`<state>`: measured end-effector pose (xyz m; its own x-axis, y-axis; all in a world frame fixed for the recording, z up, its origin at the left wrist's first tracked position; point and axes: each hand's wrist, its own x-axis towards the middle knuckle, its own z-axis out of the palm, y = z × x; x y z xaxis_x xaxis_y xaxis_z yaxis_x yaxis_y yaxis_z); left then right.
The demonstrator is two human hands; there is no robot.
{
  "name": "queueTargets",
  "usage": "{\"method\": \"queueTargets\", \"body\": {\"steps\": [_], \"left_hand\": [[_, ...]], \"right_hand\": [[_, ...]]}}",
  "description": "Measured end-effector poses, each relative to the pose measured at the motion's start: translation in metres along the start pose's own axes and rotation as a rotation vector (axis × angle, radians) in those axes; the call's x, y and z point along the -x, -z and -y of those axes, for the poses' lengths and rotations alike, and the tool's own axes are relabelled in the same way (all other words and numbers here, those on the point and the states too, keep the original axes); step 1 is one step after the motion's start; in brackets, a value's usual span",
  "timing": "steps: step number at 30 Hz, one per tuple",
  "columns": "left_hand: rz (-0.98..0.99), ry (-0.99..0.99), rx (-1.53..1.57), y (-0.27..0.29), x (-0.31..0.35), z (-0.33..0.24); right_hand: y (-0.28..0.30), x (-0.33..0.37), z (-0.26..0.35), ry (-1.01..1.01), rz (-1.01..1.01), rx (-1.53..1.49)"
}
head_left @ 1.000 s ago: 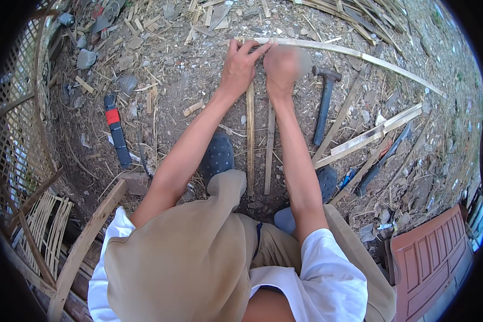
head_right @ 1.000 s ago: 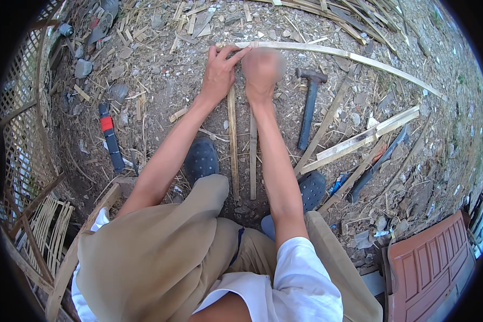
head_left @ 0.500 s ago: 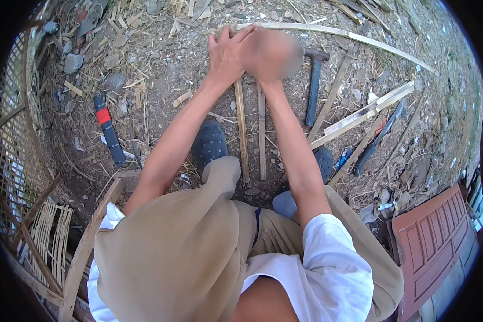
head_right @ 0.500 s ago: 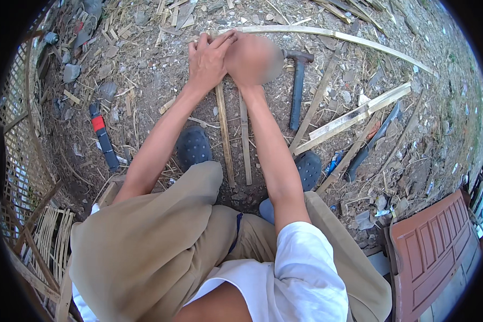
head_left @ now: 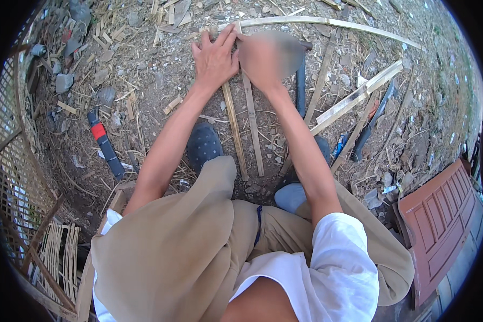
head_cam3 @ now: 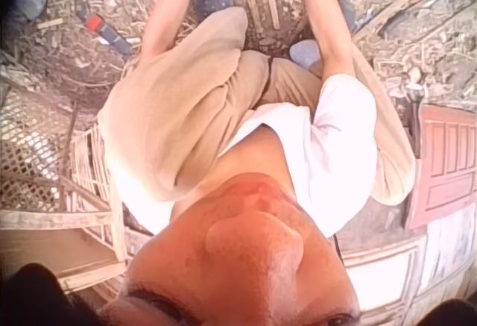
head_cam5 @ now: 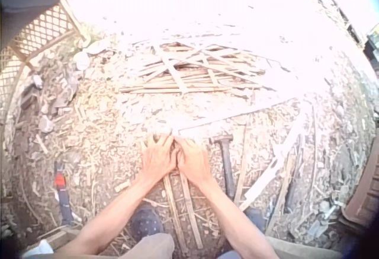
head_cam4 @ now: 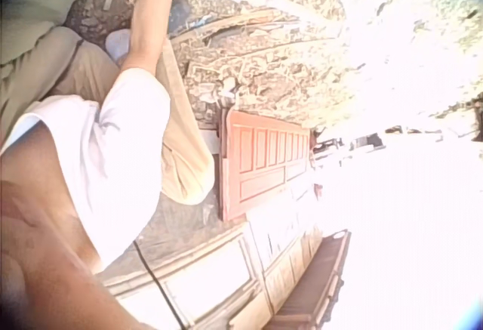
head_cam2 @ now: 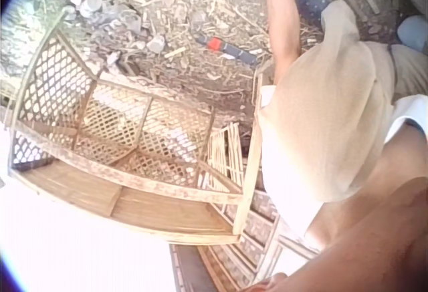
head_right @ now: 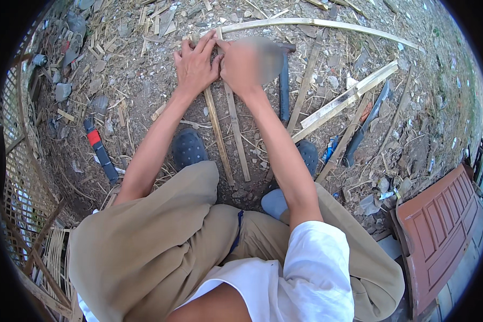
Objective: The person constructs a wooden frame by placing thin bamboo strips onto a horizontal support, positioning small wooden blocks at the joints, and securing them using a hammer and nails.
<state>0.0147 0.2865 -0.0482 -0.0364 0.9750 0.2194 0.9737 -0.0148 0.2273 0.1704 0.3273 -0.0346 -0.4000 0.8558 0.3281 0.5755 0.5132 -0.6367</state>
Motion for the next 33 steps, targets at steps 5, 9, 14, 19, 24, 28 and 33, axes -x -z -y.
{"method": "queueTargets", "body": {"steps": [5,9,14,19,24,28,33], "left_hand": [[0.031,0.033,0.017,0.000,0.003,0.003],[-0.002,0.010,-0.052,-0.005,-0.001,0.000],[0.010,0.015,-0.017,-0.008,-0.003,-0.007],[0.037,0.006,-0.001,-0.005,0.001,0.000],[0.046,0.006,-0.056,-0.003,-0.002,-0.003],[0.042,0.007,-0.055,-0.007,-0.003,-0.008],[0.059,0.005,-0.072,-0.008,-0.003,-0.007]], "right_hand": [[0.095,-0.001,-0.025,0.206,0.284,0.042],[0.217,0.019,-0.072,0.186,0.913,0.333],[0.292,0.082,-0.105,0.461,1.109,0.676],[0.298,0.090,-0.106,0.494,1.098,0.753],[0.348,0.025,-0.108,0.387,0.883,0.934],[0.364,0.006,-0.163,0.436,0.492,1.068],[0.270,0.035,-0.088,0.283,0.832,0.567]]}}
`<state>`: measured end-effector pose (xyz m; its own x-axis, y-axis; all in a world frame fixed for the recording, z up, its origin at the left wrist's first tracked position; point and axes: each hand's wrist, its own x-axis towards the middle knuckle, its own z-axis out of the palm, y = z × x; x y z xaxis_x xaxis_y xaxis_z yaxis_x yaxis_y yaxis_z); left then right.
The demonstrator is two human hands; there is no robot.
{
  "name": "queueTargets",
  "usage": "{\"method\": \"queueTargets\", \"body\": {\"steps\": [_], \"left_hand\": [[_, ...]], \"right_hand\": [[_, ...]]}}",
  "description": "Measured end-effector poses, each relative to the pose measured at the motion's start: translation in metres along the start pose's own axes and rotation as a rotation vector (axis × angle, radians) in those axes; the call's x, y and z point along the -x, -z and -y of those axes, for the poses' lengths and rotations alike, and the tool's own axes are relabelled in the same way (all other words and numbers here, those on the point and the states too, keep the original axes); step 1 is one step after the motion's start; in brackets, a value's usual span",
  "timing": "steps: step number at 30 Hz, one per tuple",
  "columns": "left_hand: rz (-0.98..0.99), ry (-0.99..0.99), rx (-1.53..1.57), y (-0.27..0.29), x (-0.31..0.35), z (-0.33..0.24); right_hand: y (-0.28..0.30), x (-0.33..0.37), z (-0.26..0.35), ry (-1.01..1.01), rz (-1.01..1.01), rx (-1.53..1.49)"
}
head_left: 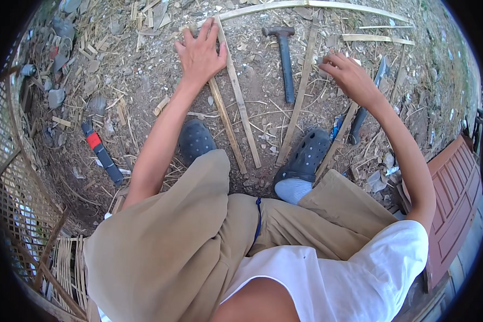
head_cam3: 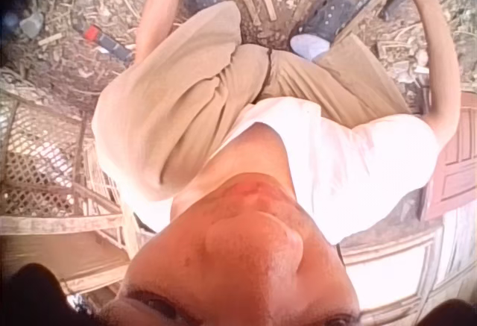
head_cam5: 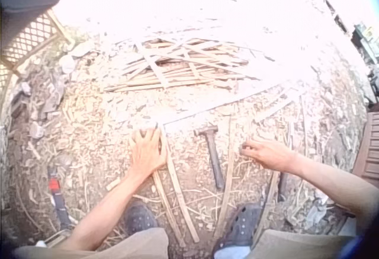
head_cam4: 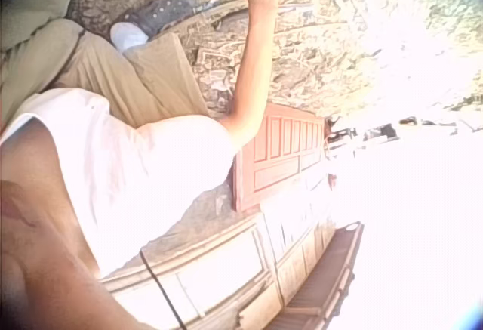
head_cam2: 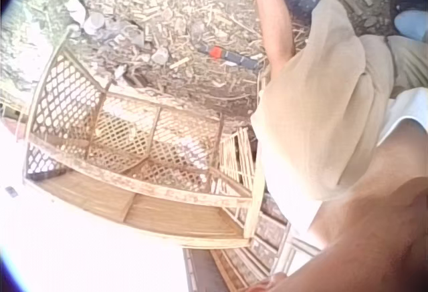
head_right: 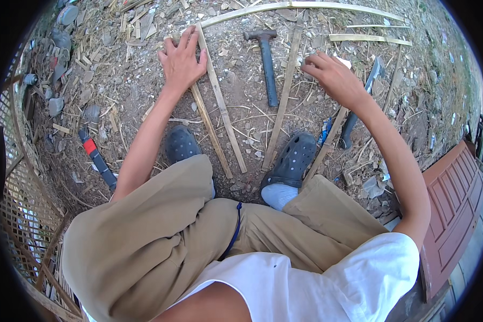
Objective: The person constructs a wooden frame by placing thin bamboo strips onto a horizontal support, positioning small wooden blocks at the joints, and securing them using a hammer and nails.
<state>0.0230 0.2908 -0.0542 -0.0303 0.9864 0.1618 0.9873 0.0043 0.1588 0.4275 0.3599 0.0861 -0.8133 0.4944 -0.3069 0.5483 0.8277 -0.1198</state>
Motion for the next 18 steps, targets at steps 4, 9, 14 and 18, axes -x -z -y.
{"method": "queueTargets", "body": {"steps": [4,9,14,18], "left_hand": [[-0.008,-0.007,-0.001,0.001,0.002,0.004],[0.011,-0.016,0.001,0.001,0.004,0.006],[-0.029,-0.027,-0.019,0.001,0.000,0.001],[-0.031,-0.018,-0.020,-0.004,0.003,0.002]], "right_hand": [[-0.048,-0.018,0.044,0.285,0.077,0.106],[-0.026,-0.004,0.032,0.316,0.065,0.282],[0.040,0.052,-0.076,-0.041,-0.082,0.424],[0.044,0.065,-0.097,-0.400,-0.309,0.264]]}}
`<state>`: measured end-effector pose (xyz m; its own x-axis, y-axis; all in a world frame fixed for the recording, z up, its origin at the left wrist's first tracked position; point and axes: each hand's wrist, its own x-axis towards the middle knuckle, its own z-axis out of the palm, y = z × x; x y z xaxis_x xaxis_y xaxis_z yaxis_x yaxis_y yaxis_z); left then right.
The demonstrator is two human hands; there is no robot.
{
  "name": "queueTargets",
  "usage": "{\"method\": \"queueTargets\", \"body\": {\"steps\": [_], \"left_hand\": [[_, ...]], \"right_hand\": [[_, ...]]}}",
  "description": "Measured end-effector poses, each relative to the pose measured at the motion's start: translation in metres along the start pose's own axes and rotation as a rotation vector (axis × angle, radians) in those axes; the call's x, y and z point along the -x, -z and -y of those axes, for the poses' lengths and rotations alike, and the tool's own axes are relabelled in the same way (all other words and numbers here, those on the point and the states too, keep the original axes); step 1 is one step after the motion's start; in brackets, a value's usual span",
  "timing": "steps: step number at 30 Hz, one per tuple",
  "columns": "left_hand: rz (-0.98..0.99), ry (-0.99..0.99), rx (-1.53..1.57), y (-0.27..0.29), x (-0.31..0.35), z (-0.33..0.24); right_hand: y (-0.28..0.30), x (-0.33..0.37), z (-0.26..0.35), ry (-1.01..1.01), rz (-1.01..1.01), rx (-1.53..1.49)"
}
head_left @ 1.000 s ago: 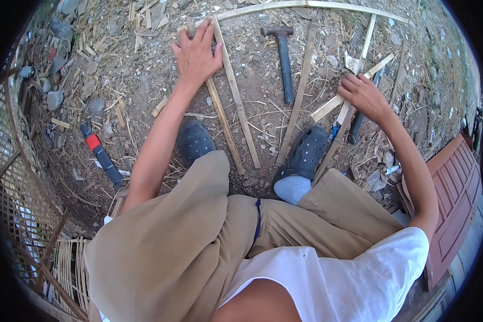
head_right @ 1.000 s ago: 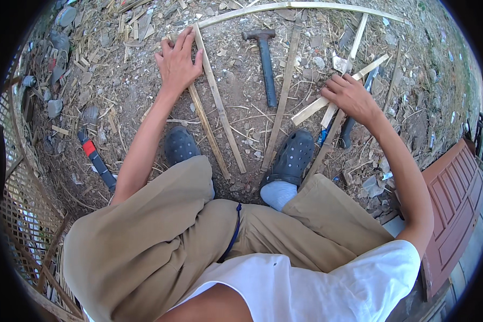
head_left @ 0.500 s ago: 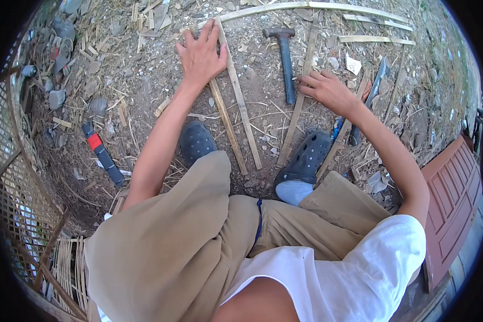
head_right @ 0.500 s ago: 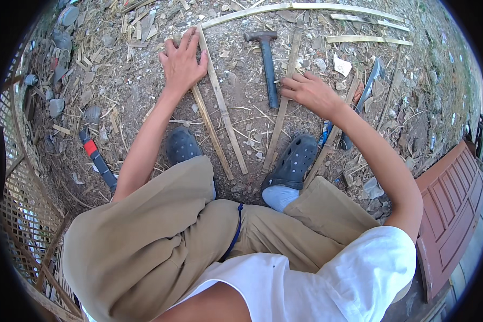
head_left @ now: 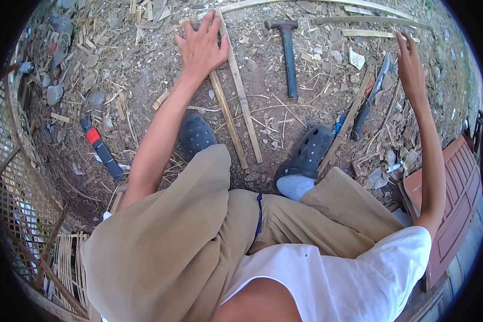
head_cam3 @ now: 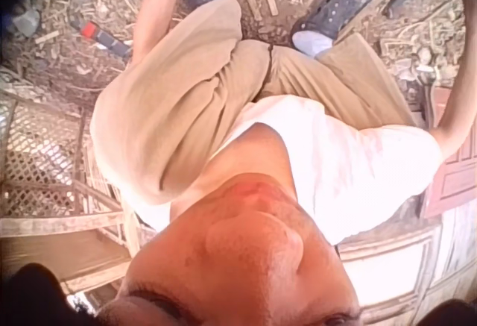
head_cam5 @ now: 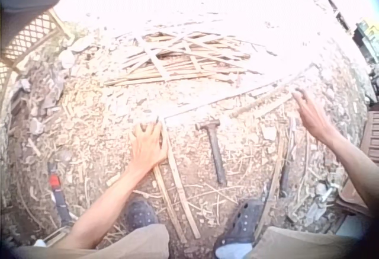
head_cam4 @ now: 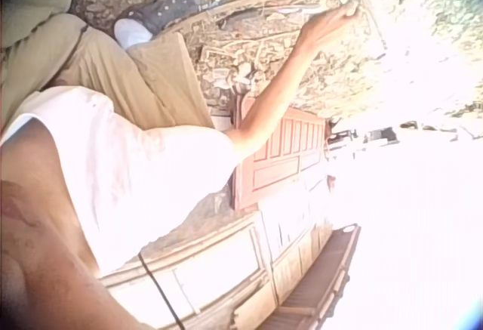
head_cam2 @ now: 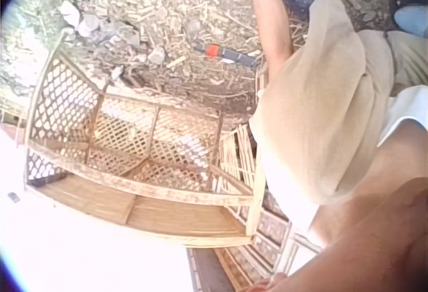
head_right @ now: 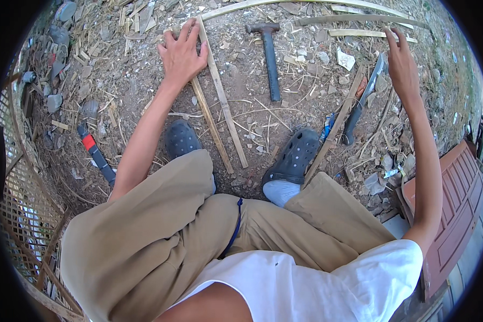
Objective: The person constructs a wooden frame by placing thin bamboo strips onto a horizontal support, positioning small wooden blocks at the joints, and securing them using a hammer and nails.
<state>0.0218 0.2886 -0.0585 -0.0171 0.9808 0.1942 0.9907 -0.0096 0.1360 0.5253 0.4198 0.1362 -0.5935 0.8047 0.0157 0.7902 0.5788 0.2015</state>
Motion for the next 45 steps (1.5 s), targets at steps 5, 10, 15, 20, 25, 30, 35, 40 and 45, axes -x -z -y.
{"method": "queueTargets", "body": {"steps": [5,10,15,20,25,30,35,40,45], "left_hand": [[-0.008,-0.004,-0.013,0.001,-0.001,0.001],[0.010,-0.006,0.004,0.002,-0.002,0.000],[-0.003,-0.011,-0.008,-0.001,-0.002,0.001],[0.015,-0.007,0.016,0.000,-0.002,0.001],[0.004,-0.021,-0.002,-0.001,-0.005,-0.002],[0.023,-0.006,0.000,0.004,-0.004,0.000],[0.013,0.031,0.053,0.007,-0.001,-0.001],[-0.007,0.060,0.077,0.008,-0.002,-0.001],[0.019,0.057,0.119,0.014,-0.006,-0.007]], "right_hand": [[-0.025,0.037,0.097,0.397,0.553,-0.450],[-0.067,0.078,0.150,0.589,0.620,-0.638],[-0.083,0.092,0.161,0.592,0.560,-0.653],[-0.085,0.089,0.168,0.635,0.605,-0.583],[-0.085,0.093,0.164,0.675,0.550,-0.525],[-0.057,0.063,0.160,0.418,0.523,-0.723],[-0.047,0.014,0.171,-0.015,0.533,-1.033],[-0.076,-0.075,0.246,-0.208,0.186,-1.589],[-0.097,-0.172,0.320,-0.326,-0.034,-1.730]]}}
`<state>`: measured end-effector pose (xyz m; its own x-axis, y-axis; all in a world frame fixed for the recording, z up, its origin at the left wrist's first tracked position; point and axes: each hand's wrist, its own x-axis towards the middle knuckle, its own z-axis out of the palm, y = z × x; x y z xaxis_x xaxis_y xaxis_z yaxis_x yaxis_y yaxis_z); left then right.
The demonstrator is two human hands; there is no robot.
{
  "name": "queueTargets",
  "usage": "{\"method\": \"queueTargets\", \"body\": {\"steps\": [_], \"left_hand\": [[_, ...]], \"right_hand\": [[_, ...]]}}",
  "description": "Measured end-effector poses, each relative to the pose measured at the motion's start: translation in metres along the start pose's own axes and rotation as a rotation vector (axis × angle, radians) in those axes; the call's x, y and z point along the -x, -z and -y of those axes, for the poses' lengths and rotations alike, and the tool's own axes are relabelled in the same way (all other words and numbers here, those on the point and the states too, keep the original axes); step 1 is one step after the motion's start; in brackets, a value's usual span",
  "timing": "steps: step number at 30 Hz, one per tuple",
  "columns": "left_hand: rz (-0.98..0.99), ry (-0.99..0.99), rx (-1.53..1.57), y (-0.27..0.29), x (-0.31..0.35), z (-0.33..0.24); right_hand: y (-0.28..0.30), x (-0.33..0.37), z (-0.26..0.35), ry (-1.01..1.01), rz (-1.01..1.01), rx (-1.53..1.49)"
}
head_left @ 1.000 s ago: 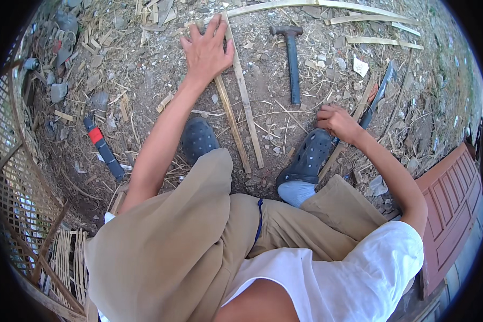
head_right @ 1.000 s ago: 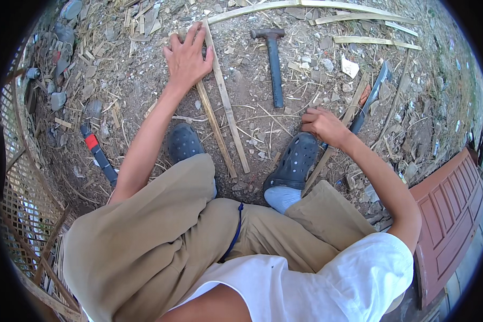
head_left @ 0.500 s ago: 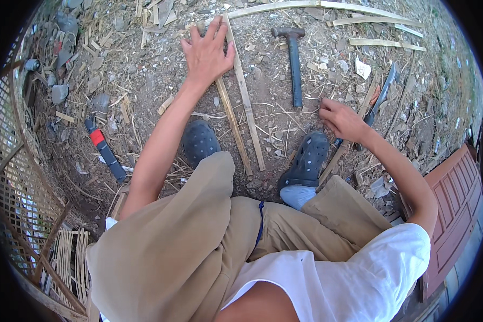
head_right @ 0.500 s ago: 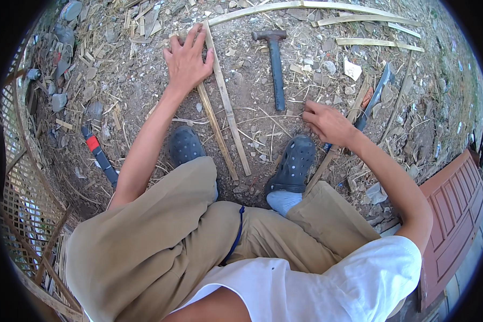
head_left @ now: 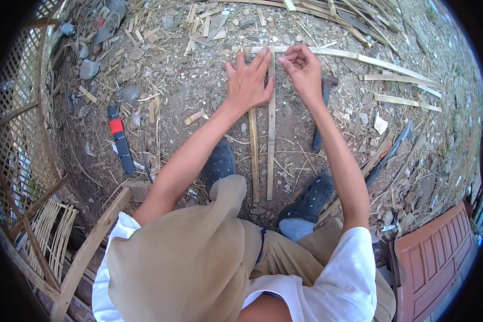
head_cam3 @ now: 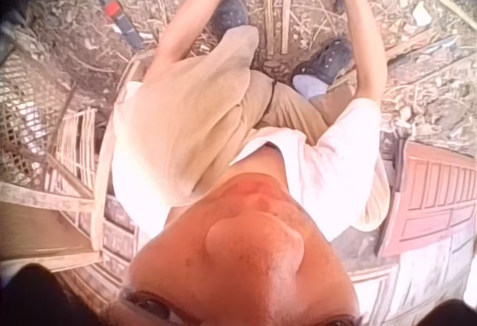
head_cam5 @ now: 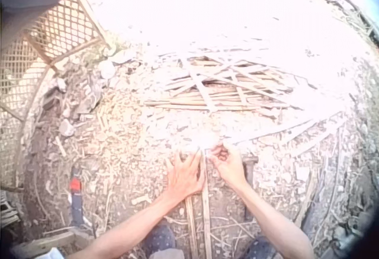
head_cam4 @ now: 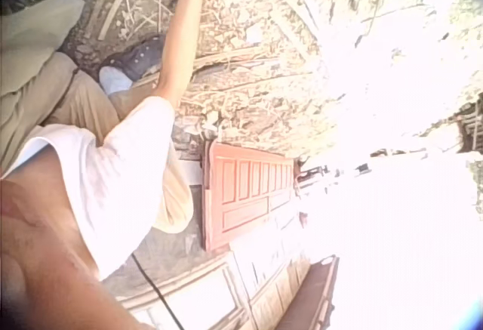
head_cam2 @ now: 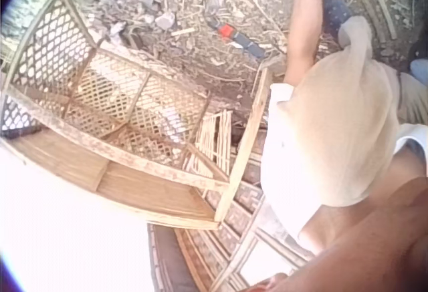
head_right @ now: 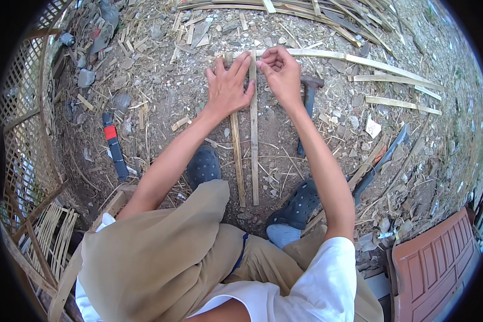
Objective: The person constructs a wooden frame by placing thin bamboo strips onto a horizontal support, positioning small wooden blocks at the joints, and securing them using a hammer and nails.
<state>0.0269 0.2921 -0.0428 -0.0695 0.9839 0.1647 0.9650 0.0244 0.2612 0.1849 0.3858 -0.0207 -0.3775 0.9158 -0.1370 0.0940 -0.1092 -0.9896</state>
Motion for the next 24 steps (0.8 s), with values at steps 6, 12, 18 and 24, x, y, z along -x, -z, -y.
{"method": "queueTargets", "body": {"steps": [6,12,18,24], "left_hand": [[-0.023,0.004,0.018,0.004,0.005,0.005],[-0.038,0.020,0.037,0.004,0.003,0.004],[-0.047,0.025,0.077,0.005,0.002,0.002],[-0.039,0.034,0.089,0.006,0.003,0.002]], "right_hand": [[-0.057,-0.025,-0.026,0.051,-0.237,0.039],[-0.054,-0.026,-0.039,0.126,-0.311,0.142],[-0.049,-0.024,-0.039,0.112,-0.295,0.219],[-0.049,-0.022,-0.040,0.102,-0.299,0.172]]}}
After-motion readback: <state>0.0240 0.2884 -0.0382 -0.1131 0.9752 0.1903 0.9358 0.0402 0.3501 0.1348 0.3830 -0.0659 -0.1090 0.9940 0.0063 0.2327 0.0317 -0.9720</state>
